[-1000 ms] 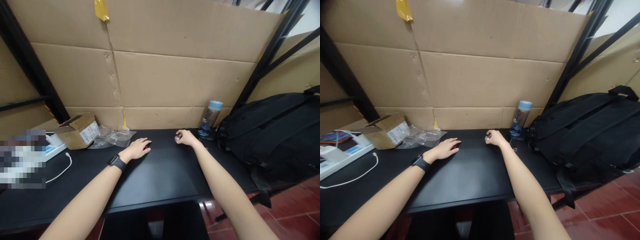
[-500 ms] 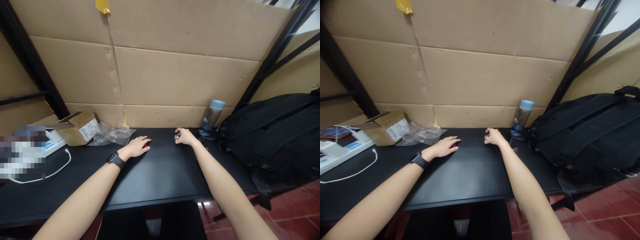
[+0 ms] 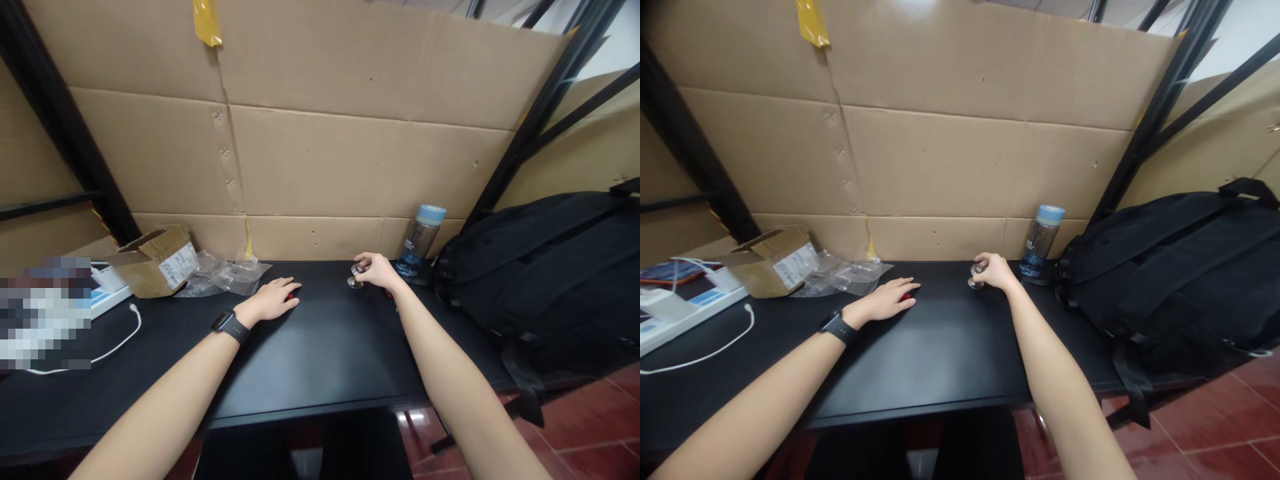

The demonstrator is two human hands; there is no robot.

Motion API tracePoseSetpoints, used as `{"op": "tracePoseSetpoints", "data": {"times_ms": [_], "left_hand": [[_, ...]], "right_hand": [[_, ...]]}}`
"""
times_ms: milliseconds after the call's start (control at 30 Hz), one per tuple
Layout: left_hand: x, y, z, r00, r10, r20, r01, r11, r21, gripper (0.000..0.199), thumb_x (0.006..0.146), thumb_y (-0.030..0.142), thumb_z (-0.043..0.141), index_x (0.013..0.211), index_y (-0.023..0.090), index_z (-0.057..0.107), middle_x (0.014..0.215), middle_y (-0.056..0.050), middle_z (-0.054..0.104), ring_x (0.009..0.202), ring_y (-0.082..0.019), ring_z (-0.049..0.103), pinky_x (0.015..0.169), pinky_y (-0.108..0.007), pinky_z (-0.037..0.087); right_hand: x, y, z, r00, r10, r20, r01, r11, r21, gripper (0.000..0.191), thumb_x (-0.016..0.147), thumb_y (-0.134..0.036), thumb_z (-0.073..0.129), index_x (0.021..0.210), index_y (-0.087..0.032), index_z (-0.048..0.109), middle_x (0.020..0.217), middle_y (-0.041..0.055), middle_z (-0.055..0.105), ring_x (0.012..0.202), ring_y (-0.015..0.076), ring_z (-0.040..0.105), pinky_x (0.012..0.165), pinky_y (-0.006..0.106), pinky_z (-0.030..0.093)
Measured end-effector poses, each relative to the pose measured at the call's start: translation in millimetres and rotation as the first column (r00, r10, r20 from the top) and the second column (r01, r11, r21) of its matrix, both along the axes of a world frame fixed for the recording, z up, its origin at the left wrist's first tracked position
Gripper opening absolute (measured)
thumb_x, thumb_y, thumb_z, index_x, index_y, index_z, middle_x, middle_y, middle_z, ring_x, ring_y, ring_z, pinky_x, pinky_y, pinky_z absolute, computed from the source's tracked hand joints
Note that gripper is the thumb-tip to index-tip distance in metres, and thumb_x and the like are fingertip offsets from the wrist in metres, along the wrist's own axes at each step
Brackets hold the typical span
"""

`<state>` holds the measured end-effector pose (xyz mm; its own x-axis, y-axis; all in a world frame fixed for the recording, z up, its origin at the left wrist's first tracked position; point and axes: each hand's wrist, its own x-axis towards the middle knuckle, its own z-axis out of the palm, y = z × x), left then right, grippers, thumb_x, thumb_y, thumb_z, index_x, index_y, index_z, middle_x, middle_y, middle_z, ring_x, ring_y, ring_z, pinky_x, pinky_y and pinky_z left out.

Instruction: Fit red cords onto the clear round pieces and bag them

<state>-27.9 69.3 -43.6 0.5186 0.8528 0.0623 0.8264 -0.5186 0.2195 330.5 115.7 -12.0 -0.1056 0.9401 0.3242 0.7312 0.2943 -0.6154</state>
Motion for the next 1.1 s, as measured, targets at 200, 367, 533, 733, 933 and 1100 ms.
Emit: {"op": "tracePoseSetpoints", "data": {"times_ms": [200,367,533,733,933,1100], "left_hand": [[0.2,-0.7,0.8,1.000,-0.005,0.015,0.005,1.000,-0.005,0.061,0.096,0.053,0.044,0.150,0.024,0.048,0.161,-0.012,0.038,0.151,-0.030,0.033,0.121,-0.048,0.029],[0.3,-1.9,3.0,1.000,-0.004,-0.006,0.004,1.000,-0.011,0.062,0.097,0.053,0.043,0.151,0.023,0.047,0.161,-0.013,0.037,0.151,-0.031,0.032,0.122,-0.048,0.028],[-0.1,0.0,-0.1,1.000,-0.008,0.016,0.007,1.000,0.009,0.061,0.096,0.053,0.044,0.149,0.023,0.049,0.160,-0.013,0.039,0.149,-0.031,0.035,0.120,-0.048,0.030],[-0.2,0.8,-0.9,1.000,-0.014,-0.002,0.014,1.000,0.012,0.062,0.097,0.054,0.043,0.151,0.023,0.047,0.161,-0.014,0.038,0.150,-0.031,0.034,0.120,-0.048,0.031],[-0.4,0.7,-1.0,1.000,-0.007,-0.012,0.007,1.000,0.014,0.062,0.097,0.054,0.042,0.151,0.024,0.047,0.161,-0.013,0.038,0.150,-0.030,0.034,0.121,-0.046,0.030],[-0.4,1.8,-3.1,1.000,-0.011,-0.004,0.011,1.000,0.020,0.063,0.097,0.055,0.043,0.151,0.023,0.047,0.161,-0.014,0.038,0.149,-0.031,0.034,0.120,-0.047,0.030]], "right_hand": [[-2.1,-5.5,1.9,0.887,-0.001,-0.461,-0.069,0.988,-0.136,0.048,0.060,-0.014,0.080,0.108,-0.016,0.074,0.087,0.0051,0.072,0.075,0.0181,0.069,0.064,0.029,0.060],[-8.7,-10.2,8.1,0.547,-0.123,-0.828,-0.218,0.934,-0.282,0.026,0.069,-0.008,0.077,0.094,-0.014,0.073,0.082,0.0051,0.070,0.077,0.0160,0.067,0.078,0.036,0.065],[-10.3,-5.3,9.6,0.190,-0.289,-0.938,-0.287,0.898,-0.335,0.014,0.079,-0.008,0.066,0.088,-0.019,0.062,0.078,0.0016,0.068,0.077,0.0141,0.066,0.076,0.031,0.065],[-12.9,-6.9,14.7,0.079,-0.284,-0.956,-0.328,0.898,-0.294,0.006,0.081,-0.017,0.055,0.087,-0.018,0.057,0.076,0.0036,0.063,0.074,0.0150,0.064,0.068,0.027,0.063],[-17.3,-11.8,16.9,-0.080,-0.304,-0.949,-0.343,0.903,-0.260,0.022,0.069,-0.019,0.052,0.091,-0.018,0.055,0.074,0.0058,0.059,0.072,0.0184,0.063,0.058,0.027,0.061],[-16.7,-12.2,18.4,-0.157,-0.299,-0.941,-0.289,0.925,-0.246,0.018,0.075,-0.025,0.050,0.092,-0.019,0.053,0.077,0.0059,0.059,0.074,0.0192,0.064,0.056,0.028,0.062]]}}
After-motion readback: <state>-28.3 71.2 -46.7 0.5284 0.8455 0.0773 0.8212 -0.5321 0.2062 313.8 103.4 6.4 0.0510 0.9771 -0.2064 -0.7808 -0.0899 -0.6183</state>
